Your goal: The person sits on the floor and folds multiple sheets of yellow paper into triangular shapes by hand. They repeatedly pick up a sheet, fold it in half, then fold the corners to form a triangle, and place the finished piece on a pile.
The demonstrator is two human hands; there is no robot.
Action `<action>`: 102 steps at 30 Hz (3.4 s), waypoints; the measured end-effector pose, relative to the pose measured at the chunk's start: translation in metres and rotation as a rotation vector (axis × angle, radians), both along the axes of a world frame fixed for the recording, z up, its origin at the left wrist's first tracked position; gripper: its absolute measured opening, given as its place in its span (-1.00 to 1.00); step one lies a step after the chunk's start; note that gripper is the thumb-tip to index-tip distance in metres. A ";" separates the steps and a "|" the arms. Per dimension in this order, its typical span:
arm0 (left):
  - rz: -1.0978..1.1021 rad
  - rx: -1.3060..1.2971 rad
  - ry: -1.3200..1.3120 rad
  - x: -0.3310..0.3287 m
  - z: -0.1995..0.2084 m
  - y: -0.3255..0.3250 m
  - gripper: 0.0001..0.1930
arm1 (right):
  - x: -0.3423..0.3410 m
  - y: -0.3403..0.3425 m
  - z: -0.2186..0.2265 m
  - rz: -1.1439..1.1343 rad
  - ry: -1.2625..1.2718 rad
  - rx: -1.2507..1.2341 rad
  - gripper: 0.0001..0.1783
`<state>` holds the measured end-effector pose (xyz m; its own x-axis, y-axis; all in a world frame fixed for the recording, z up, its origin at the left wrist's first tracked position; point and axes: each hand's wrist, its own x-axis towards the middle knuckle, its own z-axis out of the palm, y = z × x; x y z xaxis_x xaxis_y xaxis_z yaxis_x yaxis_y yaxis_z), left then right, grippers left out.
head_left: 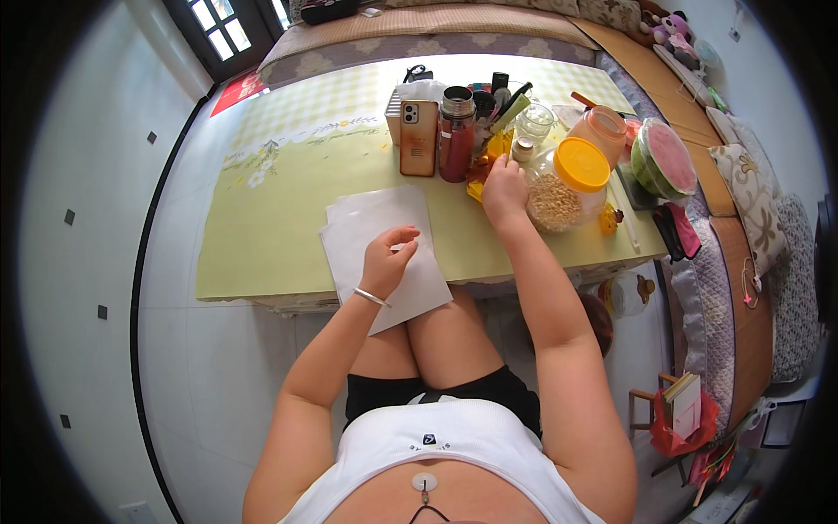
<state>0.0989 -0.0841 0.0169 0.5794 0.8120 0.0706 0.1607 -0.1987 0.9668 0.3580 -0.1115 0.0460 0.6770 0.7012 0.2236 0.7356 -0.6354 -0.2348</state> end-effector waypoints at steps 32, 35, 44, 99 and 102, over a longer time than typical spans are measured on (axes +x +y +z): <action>-0.073 0.225 0.153 -0.125 -0.005 -0.020 -0.92 | -0.080 -0.082 -0.042 1.160 0.842 0.154 -0.60; 0.064 0.124 0.154 -0.123 -0.013 -0.017 -0.89 | -0.079 -0.083 -0.037 1.134 0.943 0.175 -0.60; 0.175 -0.219 -0.263 -0.113 -0.005 0.001 -0.66 | -0.089 -0.054 -0.062 0.653 0.898 0.321 -0.83; -0.334 0.900 0.880 -0.142 -0.020 -0.007 -0.01 | -0.154 -0.069 -0.063 0.977 0.060 -0.077 -0.05; -0.254 0.875 0.883 -0.175 -0.030 -0.006 0.00 | -0.120 -0.081 -0.059 0.919 0.033 -0.121 -0.13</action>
